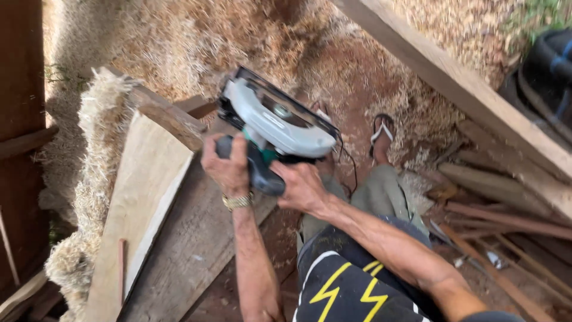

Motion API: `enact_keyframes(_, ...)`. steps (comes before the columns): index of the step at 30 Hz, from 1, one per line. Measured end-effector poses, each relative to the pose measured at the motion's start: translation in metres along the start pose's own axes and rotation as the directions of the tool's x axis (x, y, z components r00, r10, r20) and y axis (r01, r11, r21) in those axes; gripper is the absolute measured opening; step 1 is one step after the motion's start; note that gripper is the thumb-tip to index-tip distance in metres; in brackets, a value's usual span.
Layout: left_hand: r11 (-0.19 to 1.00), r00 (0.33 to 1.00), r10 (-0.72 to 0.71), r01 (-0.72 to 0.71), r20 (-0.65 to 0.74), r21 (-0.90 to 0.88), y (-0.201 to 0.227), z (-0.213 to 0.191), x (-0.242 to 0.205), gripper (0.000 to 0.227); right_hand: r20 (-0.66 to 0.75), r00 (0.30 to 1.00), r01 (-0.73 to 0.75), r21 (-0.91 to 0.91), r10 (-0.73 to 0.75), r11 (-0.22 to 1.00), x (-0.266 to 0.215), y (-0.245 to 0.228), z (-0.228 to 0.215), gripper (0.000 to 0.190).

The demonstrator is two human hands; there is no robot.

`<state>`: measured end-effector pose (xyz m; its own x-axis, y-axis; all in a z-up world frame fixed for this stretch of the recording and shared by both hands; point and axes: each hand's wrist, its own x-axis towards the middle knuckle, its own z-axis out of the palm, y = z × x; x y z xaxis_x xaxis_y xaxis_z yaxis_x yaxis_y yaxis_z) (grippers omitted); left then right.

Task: Cutting a wooden board with a circular saw in a woodworking area.

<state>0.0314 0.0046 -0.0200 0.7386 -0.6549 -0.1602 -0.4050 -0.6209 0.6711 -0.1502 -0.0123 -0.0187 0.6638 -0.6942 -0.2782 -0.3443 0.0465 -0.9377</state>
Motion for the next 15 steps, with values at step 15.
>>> enact_keyframes(15, 0.987, 0.994, 0.096, -0.101, -0.045, -0.128, -0.022, 0.001, 0.016, 0.025, -0.039, 0.998, 0.059, 0.041, -0.058, 0.997, 0.002, 0.013, 0.019, 0.048)
